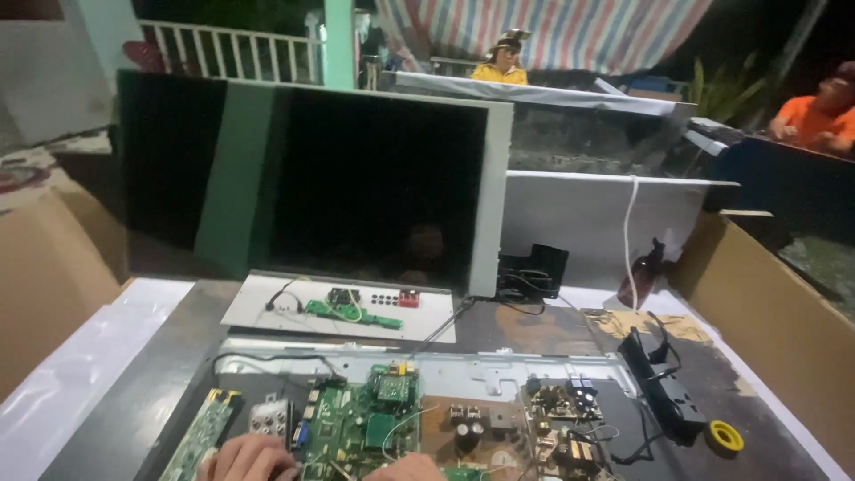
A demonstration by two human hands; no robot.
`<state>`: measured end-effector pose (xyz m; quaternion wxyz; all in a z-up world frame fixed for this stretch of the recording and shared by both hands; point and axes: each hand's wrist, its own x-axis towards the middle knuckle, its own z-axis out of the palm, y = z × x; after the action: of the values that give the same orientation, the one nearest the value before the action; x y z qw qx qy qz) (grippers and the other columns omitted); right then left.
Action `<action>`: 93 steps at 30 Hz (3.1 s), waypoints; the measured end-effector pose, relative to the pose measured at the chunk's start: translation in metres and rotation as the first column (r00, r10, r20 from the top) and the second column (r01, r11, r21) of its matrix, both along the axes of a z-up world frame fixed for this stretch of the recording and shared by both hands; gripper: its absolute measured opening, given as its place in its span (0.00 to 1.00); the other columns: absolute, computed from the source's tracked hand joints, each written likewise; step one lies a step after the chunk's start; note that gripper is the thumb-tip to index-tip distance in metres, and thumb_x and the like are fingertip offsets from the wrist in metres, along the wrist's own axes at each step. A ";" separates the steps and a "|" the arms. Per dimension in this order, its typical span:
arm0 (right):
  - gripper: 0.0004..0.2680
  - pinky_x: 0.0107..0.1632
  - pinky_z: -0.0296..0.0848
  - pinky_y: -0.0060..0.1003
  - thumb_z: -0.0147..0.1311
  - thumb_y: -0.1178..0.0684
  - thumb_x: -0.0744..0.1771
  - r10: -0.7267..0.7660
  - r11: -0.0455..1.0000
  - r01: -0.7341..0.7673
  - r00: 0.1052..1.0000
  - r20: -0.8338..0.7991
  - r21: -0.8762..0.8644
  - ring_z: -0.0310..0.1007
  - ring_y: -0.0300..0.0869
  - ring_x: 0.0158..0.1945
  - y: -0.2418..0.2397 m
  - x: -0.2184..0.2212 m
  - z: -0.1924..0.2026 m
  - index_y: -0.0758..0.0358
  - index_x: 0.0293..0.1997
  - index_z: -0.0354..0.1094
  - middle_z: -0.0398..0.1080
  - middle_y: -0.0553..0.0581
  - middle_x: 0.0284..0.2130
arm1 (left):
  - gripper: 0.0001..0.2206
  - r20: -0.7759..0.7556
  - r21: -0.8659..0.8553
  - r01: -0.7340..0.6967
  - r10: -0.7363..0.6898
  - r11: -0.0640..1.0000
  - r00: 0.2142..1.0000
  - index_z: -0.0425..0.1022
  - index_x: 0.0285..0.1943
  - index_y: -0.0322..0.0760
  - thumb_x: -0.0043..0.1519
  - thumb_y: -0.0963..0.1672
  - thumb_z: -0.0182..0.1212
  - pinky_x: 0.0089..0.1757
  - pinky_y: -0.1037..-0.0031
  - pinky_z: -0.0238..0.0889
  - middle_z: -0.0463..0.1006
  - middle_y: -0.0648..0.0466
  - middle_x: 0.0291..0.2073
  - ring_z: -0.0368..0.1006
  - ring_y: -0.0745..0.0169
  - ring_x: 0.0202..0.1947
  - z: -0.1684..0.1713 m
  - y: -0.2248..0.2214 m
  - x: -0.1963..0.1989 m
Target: Repairing a television by testing circuit board components with a multimeter and soldering connections.
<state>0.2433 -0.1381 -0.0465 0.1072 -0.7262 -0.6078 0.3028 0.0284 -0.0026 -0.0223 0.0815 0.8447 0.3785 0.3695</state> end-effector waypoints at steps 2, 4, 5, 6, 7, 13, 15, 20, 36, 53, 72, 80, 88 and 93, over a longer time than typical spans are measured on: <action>0.05 0.49 0.66 0.28 0.55 0.42 0.72 0.026 0.999 -0.026 1.000 -0.012 0.018 0.66 0.29 0.33 -0.001 -0.004 -0.001 0.43 0.44 0.73 0.71 0.41 0.29 | 0.08 -0.020 -0.029 0.029 -0.030 0.999 0.999 0.78 0.19 0.58 0.52 0.50 0.62 0.52 0.68 0.57 0.82 0.74 0.32 0.74 0.73 0.49 -0.001 0.002 -0.008; 0.06 0.48 0.66 0.27 0.56 0.41 0.73 0.049 0.998 -0.048 0.998 -0.030 0.046 0.66 0.28 0.32 -0.002 -0.005 -0.002 0.43 0.43 0.74 0.71 0.41 0.28 | 0.05 -0.045 -0.049 0.062 -0.064 0.997 0.997 0.79 0.22 0.61 0.52 0.49 0.64 0.54 0.67 0.55 0.81 0.76 0.35 0.72 0.73 0.51 -0.002 0.002 -0.011; 0.06 0.49 0.67 0.25 0.56 0.40 0.72 0.040 0.998 -0.038 0.999 -0.033 0.060 0.66 0.27 0.31 -0.002 -0.006 -0.002 0.43 0.43 0.74 0.73 0.40 0.29 | 0.06 -0.024 -0.047 0.077 -0.079 0.996 0.997 0.79 0.23 0.61 0.53 0.49 0.64 0.53 0.67 0.54 0.81 0.75 0.36 0.72 0.72 0.51 -0.002 0.003 -0.012; 0.06 0.49 0.68 0.22 0.57 0.40 0.72 0.030 0.997 -0.027 0.999 -0.035 0.073 0.67 0.26 0.31 -0.002 -0.006 -0.002 0.42 0.44 0.75 0.74 0.40 0.30 | 0.06 -0.002 -0.045 0.093 -0.093 0.995 0.996 0.79 0.23 0.60 0.54 0.50 0.64 0.52 0.67 0.54 0.81 0.75 0.37 0.72 0.72 0.52 -0.002 0.004 -0.012; 0.06 0.49 0.68 0.22 0.57 0.40 0.72 0.037 0.996 -0.033 0.999 -0.040 0.077 0.67 0.26 0.31 -0.001 -0.005 -0.004 0.42 0.44 0.75 0.74 0.40 0.30 | 0.06 -0.008 -0.041 0.086 -0.087 0.995 0.996 0.79 0.23 0.60 0.54 0.50 0.64 0.52 0.67 0.54 0.81 0.75 0.37 0.72 0.72 0.52 -0.003 0.006 -0.013; 0.08 0.44 0.70 0.23 0.57 0.45 0.73 0.117 0.986 -0.125 0.990 0.082 0.108 0.62 0.27 0.26 -0.019 -0.019 -0.002 0.43 0.35 0.68 0.68 0.40 0.24 | 0.10 -0.044 -0.051 0.181 -0.183 0.982 0.982 0.76 0.27 0.57 0.61 0.53 0.58 0.51 0.66 0.51 0.79 0.71 0.37 0.70 0.70 0.51 0.009 0.006 -0.020; 0.14 0.50 0.73 0.31 0.57 0.32 0.67 -0.233 0.666 0.265 0.962 -0.142 0.697 0.79 0.35 0.43 -0.062 -0.065 0.067 0.43 0.47 0.80 0.80 0.43 0.38 | 0.05 -0.051 0.023 0.271 -0.270 0.962 0.962 0.75 0.31 0.55 0.58 0.49 0.63 0.50 0.68 0.50 0.79 0.68 0.40 0.69 0.67 0.52 0.021 0.005 -0.025; 0.08 0.47 0.77 0.34 0.64 0.43 0.64 -0.254 0.633 0.310 0.949 -0.188 0.710 0.82 0.38 0.40 -0.061 -0.067 0.072 0.49 0.42 0.81 0.83 0.47 0.37 | 0.05 -0.045 0.099 0.349 -0.346 0.932 0.937 0.74 0.34 0.50 0.60 0.48 0.62 0.46 0.67 0.49 0.77 0.63 0.41 0.68 0.61 0.49 0.022 0.009 -0.028; 0.10 0.42 0.83 0.29 0.61 0.41 0.63 -0.333 0.503 0.346 0.923 -0.192 0.792 0.85 0.34 0.34 -0.055 -0.076 0.051 0.50 0.40 0.83 0.86 0.46 0.32 | 0.05 -0.043 0.034 0.382 -0.381 0.923 0.924 0.71 0.34 0.45 0.62 0.44 0.62 0.41 0.65 0.47 0.76 0.59 0.41 0.65 0.59 0.47 0.030 0.001 -0.031; 0.10 0.47 0.82 0.32 0.65 0.43 0.62 -0.298 0.600 0.324 0.939 -0.172 0.732 0.84 0.35 0.38 -0.055 -0.069 0.048 0.49 0.42 0.81 0.86 0.46 0.35 | 0.04 -0.068 0.066 0.374 -0.369 0.925 0.927 0.73 0.35 0.46 0.61 0.45 0.63 0.43 0.66 0.48 0.76 0.60 0.42 0.66 0.59 0.48 0.018 0.009 -0.029; 0.10 0.43 0.79 0.30 0.55 0.38 0.67 -0.197 0.643 0.226 0.972 -0.127 0.732 0.79 0.33 0.31 -0.054 -0.064 0.050 0.46 0.42 0.80 0.82 0.44 0.29 | 0.04 -0.055 0.060 0.381 -0.378 0.923 0.924 0.74 0.35 0.46 0.60 0.45 0.63 0.45 0.66 0.47 0.77 0.60 0.42 0.66 0.59 0.49 0.013 0.012 -0.028; 0.11 0.47 0.72 0.33 0.54 0.36 0.66 -0.244 0.763 0.275 0.960 -0.135 0.585 0.76 0.34 0.37 -0.058 -0.064 0.066 0.42 0.42 0.80 0.80 0.41 0.33 | 0.05 -0.046 0.067 0.354 -0.351 0.933 0.935 0.74 0.34 0.50 0.60 0.48 0.62 0.45 0.66 0.49 0.77 0.64 0.41 0.67 0.62 0.49 0.010 0.013 -0.025; 0.10 0.45 0.77 0.35 0.60 0.43 0.66 -0.184 0.605 0.271 0.962 -0.199 0.749 0.79 0.37 0.37 -0.058 -0.065 0.060 0.53 0.45 0.79 0.82 0.48 0.35 | 0.04 -0.044 0.082 0.336 -0.333 0.938 0.942 0.75 0.34 0.51 0.60 0.48 0.62 0.44 0.66 0.49 0.77 0.64 0.42 0.67 0.63 0.49 0.004 0.015 -0.026; 0.10 0.46 0.78 0.36 0.61 0.44 0.65 -0.217 0.631 0.320 0.947 -0.235 0.707 0.81 0.38 0.39 -0.061 -0.068 0.069 0.54 0.45 0.80 0.83 0.50 0.36 | 0.04 -0.060 0.056 0.352 -0.349 0.934 0.935 0.75 0.36 0.48 0.61 0.47 0.61 0.44 0.64 0.49 0.77 0.62 0.42 0.67 0.60 0.50 0.008 0.014 -0.027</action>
<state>0.1750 -0.1987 0.0222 0.4732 -0.6823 -0.5542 0.0582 0.0011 0.0113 -0.0145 0.1090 0.9096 0.2113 0.3406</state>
